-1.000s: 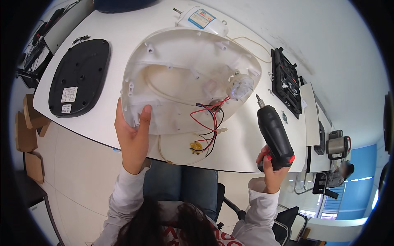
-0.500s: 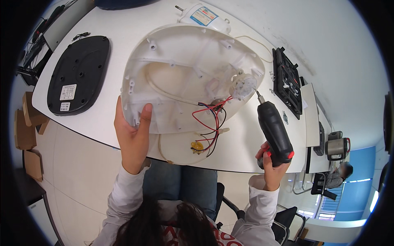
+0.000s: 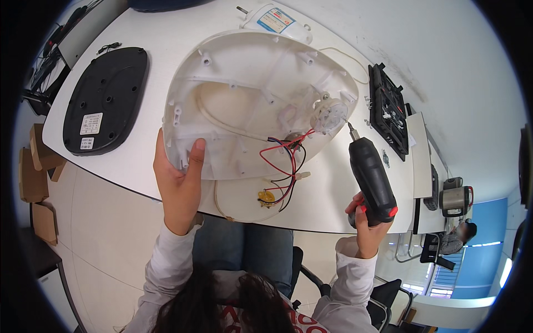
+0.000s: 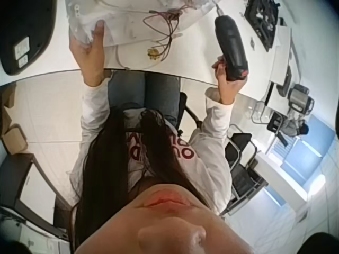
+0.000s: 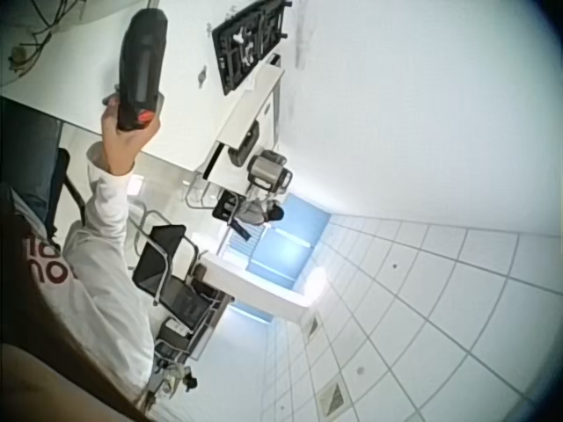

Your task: The person uses a cordless drill to secure a bulb into a white plastic housing, then connects wires to a small switch and fastens it with screws. They place a black base cover onto the housing and adjust the internal components.

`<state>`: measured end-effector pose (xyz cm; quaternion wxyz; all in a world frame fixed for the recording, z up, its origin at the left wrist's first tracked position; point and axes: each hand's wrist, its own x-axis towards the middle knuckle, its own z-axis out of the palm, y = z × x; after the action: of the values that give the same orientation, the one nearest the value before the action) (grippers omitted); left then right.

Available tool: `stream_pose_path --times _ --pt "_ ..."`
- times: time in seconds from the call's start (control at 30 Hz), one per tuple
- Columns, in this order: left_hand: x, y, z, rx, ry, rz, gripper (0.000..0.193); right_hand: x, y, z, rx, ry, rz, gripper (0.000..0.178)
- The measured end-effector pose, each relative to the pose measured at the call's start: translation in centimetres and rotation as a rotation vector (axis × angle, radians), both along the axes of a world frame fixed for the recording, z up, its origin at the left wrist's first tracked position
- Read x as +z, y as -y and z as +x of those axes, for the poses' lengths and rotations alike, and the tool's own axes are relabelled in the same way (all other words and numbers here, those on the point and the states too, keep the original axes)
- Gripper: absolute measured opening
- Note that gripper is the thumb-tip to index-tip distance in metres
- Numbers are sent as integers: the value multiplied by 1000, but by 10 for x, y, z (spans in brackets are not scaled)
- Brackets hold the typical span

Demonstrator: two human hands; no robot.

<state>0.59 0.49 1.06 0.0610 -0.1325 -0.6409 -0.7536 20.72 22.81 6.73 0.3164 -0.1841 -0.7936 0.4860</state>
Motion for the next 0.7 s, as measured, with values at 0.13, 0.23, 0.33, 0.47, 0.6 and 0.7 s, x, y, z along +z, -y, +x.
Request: stream_pose_path --times 0.13,0.23,0.33,0.47,0.6,0.7 --pt "0 0 0 13 -16 -15 39 0 -1 1 12 14 -9 30" --pt "0 1 -1 9 -31 -31 38 0 -1 0 17 35 5 30" --pt "-1 1 -1 14 -19 -26 37 -1 -1 0 15 27 -5 29" --pt "0 0 -1 4 -27 -7 38 -2 -2 1 2 23 -3 29" --pt "0 1 -1 -8 -7 -12 38 -1 -3 1 7 21 0 29" --pt "1 0 -1 1 -18 -16 38 -2 -4 1 12 27 8 29"
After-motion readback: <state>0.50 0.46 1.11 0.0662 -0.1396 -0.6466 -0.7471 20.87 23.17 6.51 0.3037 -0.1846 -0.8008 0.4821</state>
